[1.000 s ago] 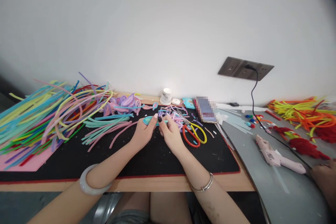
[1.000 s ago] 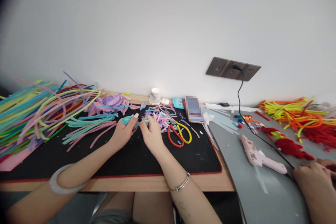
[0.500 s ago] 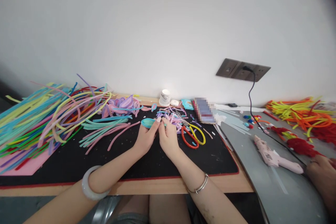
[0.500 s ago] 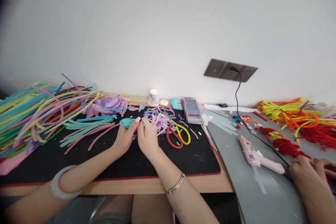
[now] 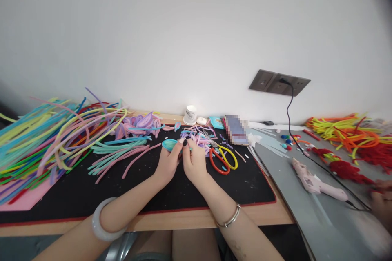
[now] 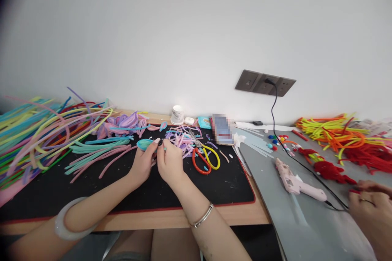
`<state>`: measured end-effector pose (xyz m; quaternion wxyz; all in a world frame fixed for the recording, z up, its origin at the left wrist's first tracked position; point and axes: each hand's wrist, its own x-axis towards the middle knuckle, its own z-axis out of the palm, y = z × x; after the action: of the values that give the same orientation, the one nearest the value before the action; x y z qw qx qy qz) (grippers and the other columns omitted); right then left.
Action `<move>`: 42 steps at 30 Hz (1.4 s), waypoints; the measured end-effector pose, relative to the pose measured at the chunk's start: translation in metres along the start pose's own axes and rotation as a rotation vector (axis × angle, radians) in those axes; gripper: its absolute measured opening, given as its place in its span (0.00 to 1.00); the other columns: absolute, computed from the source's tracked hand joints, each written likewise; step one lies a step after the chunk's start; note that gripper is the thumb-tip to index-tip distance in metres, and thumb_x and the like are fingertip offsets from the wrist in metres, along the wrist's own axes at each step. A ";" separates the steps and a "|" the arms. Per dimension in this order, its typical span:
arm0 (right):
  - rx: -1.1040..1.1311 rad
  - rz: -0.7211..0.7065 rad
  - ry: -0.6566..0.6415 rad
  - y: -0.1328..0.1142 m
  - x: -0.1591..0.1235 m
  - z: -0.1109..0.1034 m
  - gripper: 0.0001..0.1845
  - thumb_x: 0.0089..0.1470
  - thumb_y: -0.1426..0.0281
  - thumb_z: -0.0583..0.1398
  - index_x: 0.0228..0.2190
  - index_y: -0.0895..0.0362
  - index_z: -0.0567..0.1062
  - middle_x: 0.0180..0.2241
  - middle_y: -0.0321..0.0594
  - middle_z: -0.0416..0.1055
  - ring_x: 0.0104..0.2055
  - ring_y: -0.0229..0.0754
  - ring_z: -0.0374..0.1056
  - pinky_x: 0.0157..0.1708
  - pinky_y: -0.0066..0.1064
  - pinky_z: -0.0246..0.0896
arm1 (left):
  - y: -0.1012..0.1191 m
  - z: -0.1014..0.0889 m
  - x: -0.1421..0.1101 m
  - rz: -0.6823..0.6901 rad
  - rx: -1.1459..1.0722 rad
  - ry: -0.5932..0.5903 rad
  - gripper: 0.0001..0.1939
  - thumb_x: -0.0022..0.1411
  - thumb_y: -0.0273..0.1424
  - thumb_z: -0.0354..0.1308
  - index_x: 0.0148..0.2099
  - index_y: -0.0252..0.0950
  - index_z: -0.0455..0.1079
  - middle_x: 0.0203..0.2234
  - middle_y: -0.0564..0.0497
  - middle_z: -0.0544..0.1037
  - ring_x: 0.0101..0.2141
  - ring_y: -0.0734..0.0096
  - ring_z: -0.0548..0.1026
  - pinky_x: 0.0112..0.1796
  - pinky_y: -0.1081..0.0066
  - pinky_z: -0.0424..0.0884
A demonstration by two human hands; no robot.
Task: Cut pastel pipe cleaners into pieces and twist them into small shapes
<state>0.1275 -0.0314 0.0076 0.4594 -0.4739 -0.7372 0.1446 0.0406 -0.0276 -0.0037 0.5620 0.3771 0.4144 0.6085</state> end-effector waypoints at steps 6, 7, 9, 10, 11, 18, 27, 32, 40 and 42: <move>0.041 0.031 -0.012 0.002 0.000 0.001 0.12 0.56 0.72 0.45 0.21 0.56 0.56 0.18 0.32 0.55 0.20 0.34 0.52 0.22 0.27 0.43 | -0.001 0.002 0.000 0.039 0.036 0.020 0.14 0.53 0.40 0.53 0.25 0.34 0.60 0.17 0.57 0.64 0.18 0.80 0.63 0.21 0.79 0.61; 0.055 0.042 -0.013 0.002 0.000 0.001 0.12 0.55 0.72 0.45 0.21 0.56 0.56 0.18 0.32 0.54 0.19 0.33 0.51 0.21 0.26 0.42 | -0.001 0.001 0.001 0.073 0.074 0.004 0.15 0.54 0.39 0.53 0.23 0.34 0.59 0.17 0.57 0.63 0.19 0.80 0.62 0.21 0.79 0.61; 0.073 0.054 -0.016 0.003 0.001 -0.001 0.12 0.55 0.73 0.45 0.20 0.56 0.55 0.17 0.31 0.53 0.19 0.33 0.50 0.21 0.26 0.42 | -0.001 -0.002 0.002 0.142 0.164 -0.031 0.16 0.55 0.38 0.52 0.21 0.34 0.58 0.16 0.57 0.62 0.20 0.79 0.61 0.22 0.78 0.60; 0.080 0.054 -0.017 0.004 0.001 -0.002 0.12 0.55 0.73 0.45 0.20 0.56 0.55 0.17 0.31 0.52 0.19 0.33 0.49 0.21 0.26 0.42 | -0.001 -0.004 0.002 0.174 0.206 -0.046 0.16 0.55 0.37 0.52 0.21 0.33 0.59 0.16 0.57 0.62 0.20 0.79 0.61 0.23 0.78 0.60; 0.085 0.049 -0.018 0.004 0.001 -0.002 0.12 0.54 0.74 0.45 0.20 0.56 0.54 0.17 0.31 0.52 0.19 0.32 0.49 0.21 0.26 0.41 | -0.001 -0.005 0.002 0.201 0.239 -0.061 0.15 0.55 0.37 0.52 0.21 0.33 0.59 0.16 0.57 0.61 0.20 0.79 0.61 0.23 0.78 0.60; -0.014 -0.042 0.004 0.005 0.000 -0.006 0.12 0.54 0.73 0.46 0.20 0.56 0.55 0.17 0.31 0.52 0.19 0.32 0.49 0.21 0.25 0.43 | 0.003 -0.002 0.000 0.017 0.076 -0.096 0.15 0.53 0.39 0.53 0.23 0.34 0.58 0.16 0.58 0.62 0.20 0.80 0.63 0.22 0.79 0.62; -0.263 -0.281 -0.083 0.017 0.003 -0.013 0.10 0.51 0.73 0.48 0.20 0.57 0.61 0.20 0.36 0.59 0.24 0.35 0.55 0.24 0.26 0.45 | 0.011 -0.008 0.010 -0.518 -0.052 -0.267 0.17 0.52 0.34 0.50 0.17 0.36 0.49 0.10 0.63 0.49 0.10 0.87 0.45 0.15 0.80 0.51; 0.379 0.158 -0.125 0.016 0.002 -0.006 0.15 0.55 0.63 0.47 0.20 0.56 0.58 0.18 0.32 0.53 0.20 0.33 0.51 0.21 0.26 0.45 | 0.013 -0.011 0.010 -0.008 0.246 -0.251 0.17 0.55 0.37 0.50 0.19 0.36 0.51 0.13 0.60 0.53 0.14 0.81 0.53 0.17 0.78 0.50; 1.271 0.946 -0.365 0.008 0.004 0.000 0.21 0.49 0.54 0.50 0.17 0.56 0.54 0.09 0.25 0.47 0.11 0.28 0.37 0.12 0.22 0.29 | 0.016 -0.019 0.011 0.600 0.833 -0.322 0.13 0.61 0.32 0.43 0.25 0.35 0.60 0.21 0.53 0.66 0.24 0.74 0.63 0.28 0.74 0.58; 1.336 1.031 -0.402 0.005 0.004 -0.002 0.20 0.48 0.56 0.51 0.16 0.56 0.52 0.08 0.25 0.46 0.11 0.27 0.36 0.12 0.21 0.29 | 0.015 -0.020 0.013 0.685 0.982 -0.354 0.14 0.61 0.31 0.43 0.25 0.35 0.60 0.21 0.53 0.66 0.23 0.74 0.63 0.27 0.74 0.57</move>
<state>0.1318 -0.0259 0.0077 0.3797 -0.3453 -0.2582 0.8185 0.0149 -0.0168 0.0028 0.1563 0.7980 0.4018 0.4211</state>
